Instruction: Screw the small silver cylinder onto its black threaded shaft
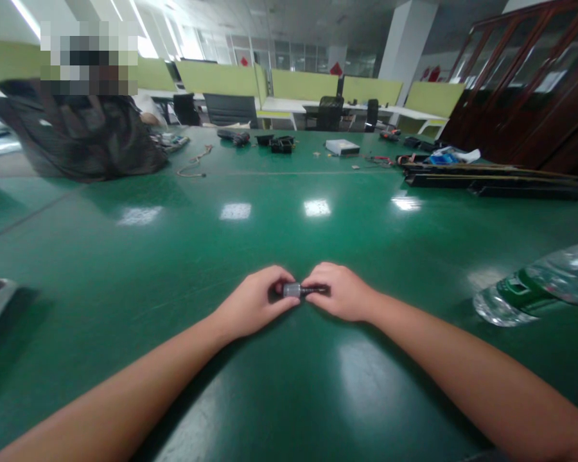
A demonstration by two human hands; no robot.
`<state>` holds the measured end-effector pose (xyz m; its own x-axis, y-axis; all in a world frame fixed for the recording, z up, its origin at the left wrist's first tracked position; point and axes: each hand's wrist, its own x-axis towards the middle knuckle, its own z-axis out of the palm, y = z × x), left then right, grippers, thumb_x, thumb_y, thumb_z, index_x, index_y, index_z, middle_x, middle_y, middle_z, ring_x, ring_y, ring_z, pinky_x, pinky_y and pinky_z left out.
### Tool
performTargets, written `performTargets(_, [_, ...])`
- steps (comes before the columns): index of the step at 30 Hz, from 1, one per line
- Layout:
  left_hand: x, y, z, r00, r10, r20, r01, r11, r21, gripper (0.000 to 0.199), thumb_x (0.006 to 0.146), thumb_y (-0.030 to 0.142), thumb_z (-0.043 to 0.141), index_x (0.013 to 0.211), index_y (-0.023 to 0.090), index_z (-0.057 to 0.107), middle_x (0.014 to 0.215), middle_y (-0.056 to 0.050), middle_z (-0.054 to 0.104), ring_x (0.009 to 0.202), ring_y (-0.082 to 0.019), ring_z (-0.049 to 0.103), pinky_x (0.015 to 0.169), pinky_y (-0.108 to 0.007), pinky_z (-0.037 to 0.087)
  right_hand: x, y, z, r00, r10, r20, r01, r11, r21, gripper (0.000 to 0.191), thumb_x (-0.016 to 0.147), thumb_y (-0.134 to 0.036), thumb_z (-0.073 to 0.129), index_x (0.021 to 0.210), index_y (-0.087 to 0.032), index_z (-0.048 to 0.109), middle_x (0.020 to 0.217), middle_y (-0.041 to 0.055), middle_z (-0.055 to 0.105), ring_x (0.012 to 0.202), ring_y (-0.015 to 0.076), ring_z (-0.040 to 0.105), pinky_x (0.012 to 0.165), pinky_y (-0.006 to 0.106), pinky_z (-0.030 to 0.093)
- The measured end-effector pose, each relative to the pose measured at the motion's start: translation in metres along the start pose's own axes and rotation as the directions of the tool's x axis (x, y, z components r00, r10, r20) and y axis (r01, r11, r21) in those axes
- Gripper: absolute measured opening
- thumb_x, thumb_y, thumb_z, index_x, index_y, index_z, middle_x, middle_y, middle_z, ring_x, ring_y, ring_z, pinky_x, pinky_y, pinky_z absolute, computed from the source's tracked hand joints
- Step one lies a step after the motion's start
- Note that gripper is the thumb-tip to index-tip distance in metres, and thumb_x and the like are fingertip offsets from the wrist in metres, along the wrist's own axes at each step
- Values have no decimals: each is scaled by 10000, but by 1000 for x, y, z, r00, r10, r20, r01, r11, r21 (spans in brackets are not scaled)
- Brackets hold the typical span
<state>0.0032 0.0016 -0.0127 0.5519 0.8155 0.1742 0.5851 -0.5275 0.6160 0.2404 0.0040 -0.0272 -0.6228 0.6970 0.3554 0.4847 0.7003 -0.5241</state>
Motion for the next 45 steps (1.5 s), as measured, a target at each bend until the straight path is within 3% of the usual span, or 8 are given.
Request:
performTargets(15, [-1,4,-1,1000,-28,-5,28,1000,14,225,879,387,686,990,191,665,874,-15,671,788,-190,629,728,-304,486,-1,2,-4,1000,-27,-16,26,1000,-10,130,848,-185,690,961,-167,750,911,60,735,870,185,635,813,301,486])
performTargets(33, [-1,1,-2,1000,-29,7,29,999,17,230,888,394,675,1007,198,664,892,-18,675,800,-191,629,736,-310,489,-5,8,-14,1000,28,-1,-28,998,-52,46,782,-199,733,816,-169,736,778,38,707,765,168,615,730,288,466])
performTargets(42, [0,1,-2,999,-39,-26,40,999,33,260,882,406,664,1033,195,655,909,-32,663,805,-199,619,741,-325,497,-6,12,-19,997,77,10,-76,994,-80,45,777,-208,726,805,-173,735,765,32,695,745,156,603,708,275,458])
performTargets(45, [0,2,-2,998,-47,-44,49,998,37,260,874,411,665,1007,189,644,908,-38,657,797,-203,618,731,-330,500,-6,19,-24,988,148,-46,-153,981,-118,43,773,-202,715,798,-171,730,753,29,685,712,148,591,675,270,447])
